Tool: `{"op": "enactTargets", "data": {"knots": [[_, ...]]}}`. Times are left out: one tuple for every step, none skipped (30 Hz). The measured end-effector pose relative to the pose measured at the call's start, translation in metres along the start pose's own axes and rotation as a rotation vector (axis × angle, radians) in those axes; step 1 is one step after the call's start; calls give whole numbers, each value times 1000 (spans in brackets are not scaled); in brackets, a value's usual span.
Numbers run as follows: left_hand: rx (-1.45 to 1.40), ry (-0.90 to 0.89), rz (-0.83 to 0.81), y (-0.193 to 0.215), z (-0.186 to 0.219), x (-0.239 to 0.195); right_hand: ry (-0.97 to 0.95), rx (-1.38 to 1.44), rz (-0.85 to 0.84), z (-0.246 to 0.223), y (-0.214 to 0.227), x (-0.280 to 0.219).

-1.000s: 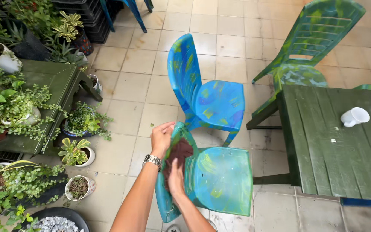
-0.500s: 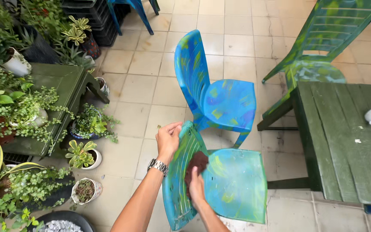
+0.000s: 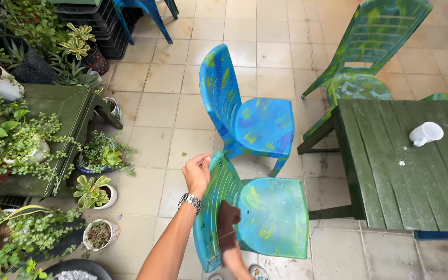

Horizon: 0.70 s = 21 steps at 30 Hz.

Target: The person wipes the seat and backrest of several plastic chairs using a brown cloth.

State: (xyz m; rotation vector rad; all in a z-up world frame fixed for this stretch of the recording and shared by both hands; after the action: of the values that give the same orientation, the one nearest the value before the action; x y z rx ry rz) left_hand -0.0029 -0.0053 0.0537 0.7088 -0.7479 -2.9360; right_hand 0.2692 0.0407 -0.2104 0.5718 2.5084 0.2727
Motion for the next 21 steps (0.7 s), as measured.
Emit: {"op": "enactTargets", "data": {"knots": [[1,0,2,-1,-3,-1,-21,-83,23,27,1,16],[4,-4,11,1,0,0,-31,-163,45,88,-5,49],[-19,-17,14,3,4,0,-39,-242,68,134,-16,95],[-40,-32,13,5,6,0,-51,-319,93,162,-33,161],[-34,-36,20,7,5,5,-47,-311,89,202,-55,140],[-31,-41,21,5,0,3,-82,-219,64,239,-59,135],[-28,-46,22,5,-3,0,-117,-126,40,267,-58,149],[-37,-40,23,-2,-13,-1,-142,-42,20,213,-58,61],[-27,-27,33,-6,-20,-4,-168,42,-1,140,-34,15],[-28,-34,62,-6,-13,6,-166,131,-29,36,15,36],[-48,-47,83,-7,-6,11,-136,125,-39,-10,24,28],[-66,-59,69,-6,-6,10,-150,154,-71,-49,31,4],[-84,-72,55,-6,-5,9,-165,182,-103,-88,39,-20],[-96,-68,53,-10,-8,7,-162,169,-100,-59,31,-13],[-85,-51,53,-14,-11,6,2,38,-105,-35,25,-3],[-73,-46,59,-14,-8,11,175,-85,-110,-17,13,13],[-84,-53,64,-14,-4,12,188,-90,-109,-10,14,23],[-43,-7,39,-13,-3,12,196,-130,-157,-2,12,30],[-2,38,14,-12,-3,12,204,-171,-205,7,10,36],[-12,31,22,1,14,2,218,-175,-207,-4,27,20],[-30,70,-31,12,29,-7,90,121,-214,-15,36,7]]}}
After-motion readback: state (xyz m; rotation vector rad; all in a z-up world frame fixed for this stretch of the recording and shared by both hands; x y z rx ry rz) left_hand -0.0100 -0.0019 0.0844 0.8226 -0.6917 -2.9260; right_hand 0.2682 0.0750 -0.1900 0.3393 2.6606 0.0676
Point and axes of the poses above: each hand's wrist, its own x-axis towards the middle knuckle, its own y-axis out of the back of the hand, z = x × y, the point moved 3 cm from there along x, towards the middle knuckle, and after that the axes turned 12 degrees about y, right-handed, at the moved point
